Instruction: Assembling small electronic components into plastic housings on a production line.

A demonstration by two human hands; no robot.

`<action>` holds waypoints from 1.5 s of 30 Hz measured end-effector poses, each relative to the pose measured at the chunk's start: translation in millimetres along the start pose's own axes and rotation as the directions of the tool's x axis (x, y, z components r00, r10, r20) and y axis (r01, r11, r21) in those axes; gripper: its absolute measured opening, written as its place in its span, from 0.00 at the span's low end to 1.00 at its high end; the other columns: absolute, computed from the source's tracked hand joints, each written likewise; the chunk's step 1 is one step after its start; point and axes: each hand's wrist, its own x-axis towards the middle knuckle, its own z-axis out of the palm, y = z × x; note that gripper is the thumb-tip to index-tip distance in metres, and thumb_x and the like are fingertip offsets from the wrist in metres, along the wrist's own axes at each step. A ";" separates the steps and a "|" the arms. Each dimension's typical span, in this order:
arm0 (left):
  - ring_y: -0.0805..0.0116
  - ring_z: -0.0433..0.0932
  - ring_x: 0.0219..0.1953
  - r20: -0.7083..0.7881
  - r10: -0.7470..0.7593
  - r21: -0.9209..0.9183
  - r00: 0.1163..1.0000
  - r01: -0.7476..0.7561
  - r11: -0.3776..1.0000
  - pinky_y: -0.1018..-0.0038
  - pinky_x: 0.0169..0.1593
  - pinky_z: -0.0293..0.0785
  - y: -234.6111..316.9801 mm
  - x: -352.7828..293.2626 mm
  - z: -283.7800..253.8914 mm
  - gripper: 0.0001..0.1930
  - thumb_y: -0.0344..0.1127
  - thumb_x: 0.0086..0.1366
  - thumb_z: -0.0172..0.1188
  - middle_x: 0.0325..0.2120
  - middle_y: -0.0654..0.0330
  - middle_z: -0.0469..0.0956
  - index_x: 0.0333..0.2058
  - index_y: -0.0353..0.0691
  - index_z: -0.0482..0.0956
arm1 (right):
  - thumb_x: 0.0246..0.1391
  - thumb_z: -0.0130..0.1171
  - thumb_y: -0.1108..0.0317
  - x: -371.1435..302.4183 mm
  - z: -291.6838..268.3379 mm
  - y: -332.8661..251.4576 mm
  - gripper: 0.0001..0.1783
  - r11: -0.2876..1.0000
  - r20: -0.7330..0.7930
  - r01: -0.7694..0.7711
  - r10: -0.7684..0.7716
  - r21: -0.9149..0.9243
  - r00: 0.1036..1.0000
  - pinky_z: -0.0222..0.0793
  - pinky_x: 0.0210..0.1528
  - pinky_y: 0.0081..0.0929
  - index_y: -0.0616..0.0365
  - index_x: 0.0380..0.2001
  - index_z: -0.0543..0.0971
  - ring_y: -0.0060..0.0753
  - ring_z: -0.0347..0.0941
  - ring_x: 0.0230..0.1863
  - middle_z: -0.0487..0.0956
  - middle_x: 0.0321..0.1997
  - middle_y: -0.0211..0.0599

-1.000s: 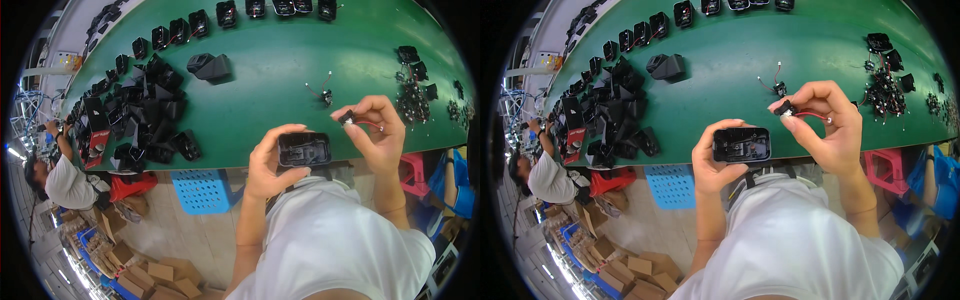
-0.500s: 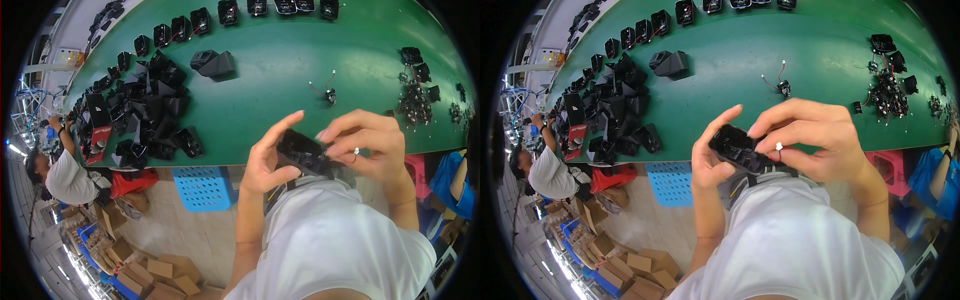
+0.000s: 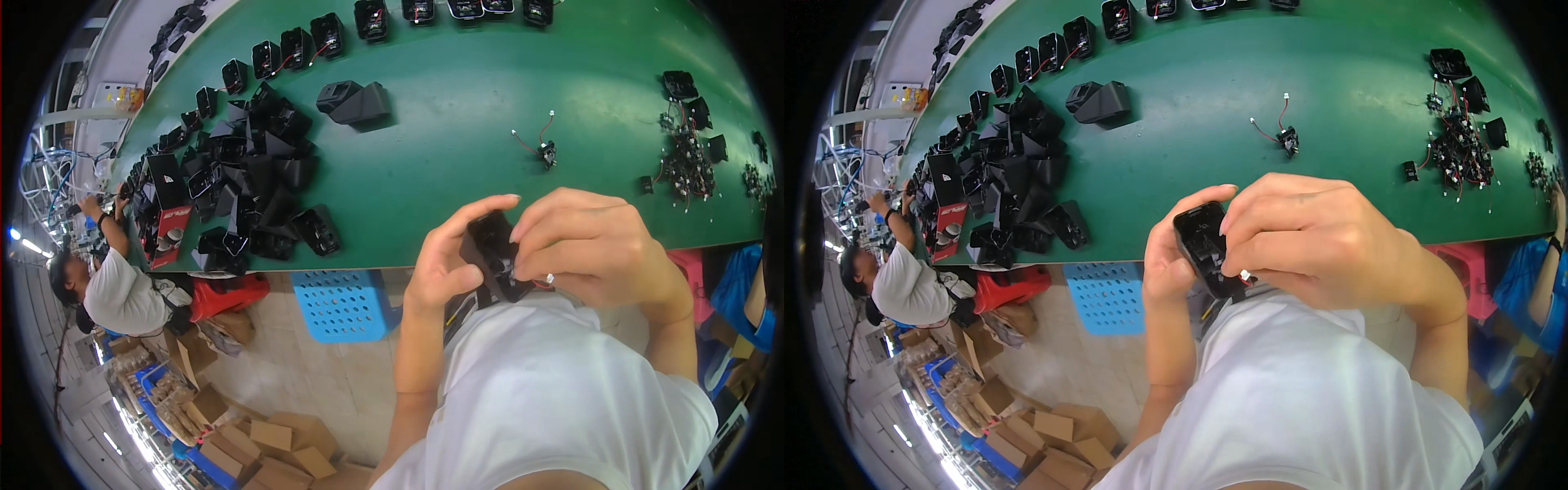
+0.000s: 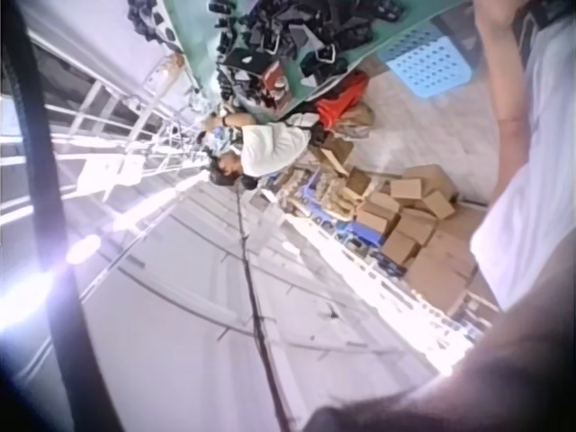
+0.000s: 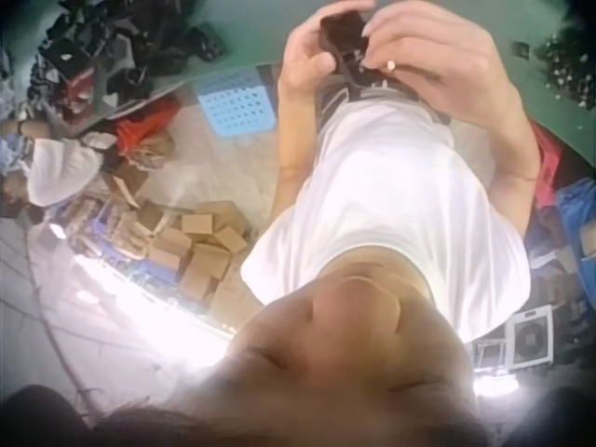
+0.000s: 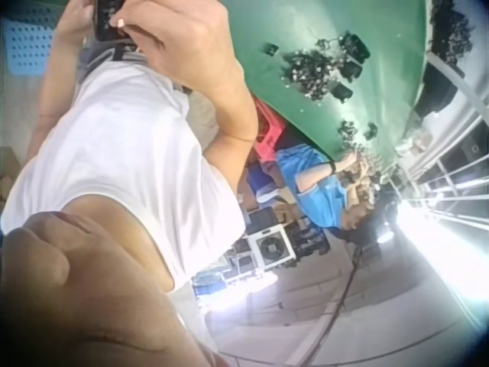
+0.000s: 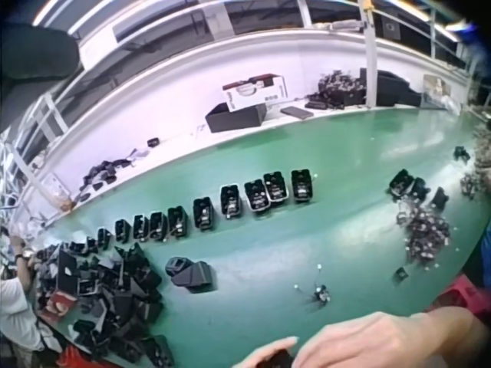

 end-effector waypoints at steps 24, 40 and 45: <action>0.66 0.69 0.60 -0.101 0.082 -0.146 0.992 -0.096 0.985 0.70 0.64 0.63 -15.6 9.5 8.1 0.41 0.54 0.67 0.60 0.60 0.52 0.69 0.65 0.24 0.60 | 0.38 0.66 0.79 -2.7 9.2 7.4 0.14 0.944 -0.001 -0.307 0.309 0.122 0.951 0.73 0.52 0.36 0.57 0.33 0.78 0.41 0.78 0.48 0.82 0.43 0.40; 0.75 0.79 0.26 -0.254 -0.034 0.264 0.967 0.103 0.959 0.83 0.31 0.71 30.4 5.8 32.6 0.38 0.55 0.71 0.56 0.23 0.63 0.79 0.67 0.32 0.58 | 0.42 0.73 0.69 -23.9 20.1 36.6 0.21 0.408 0.247 -0.454 0.467 0.792 0.849 0.70 0.57 0.33 0.66 0.39 0.79 0.33 0.74 0.50 0.73 0.56 0.43; 0.72 0.76 0.32 -0.519 0.715 0.793 0.468 -0.049 0.607 0.74 0.42 0.73 41.9 -28.8 3.3 0.16 0.32 0.69 0.56 0.32 0.55 0.80 0.52 0.30 0.73 | 0.42 0.72 0.63 -45.6 8.6 55.3 0.28 0.266 0.153 -0.362 0.578 0.893 0.802 0.70 0.54 0.26 0.67 0.46 0.78 0.30 0.76 0.46 0.79 0.46 0.40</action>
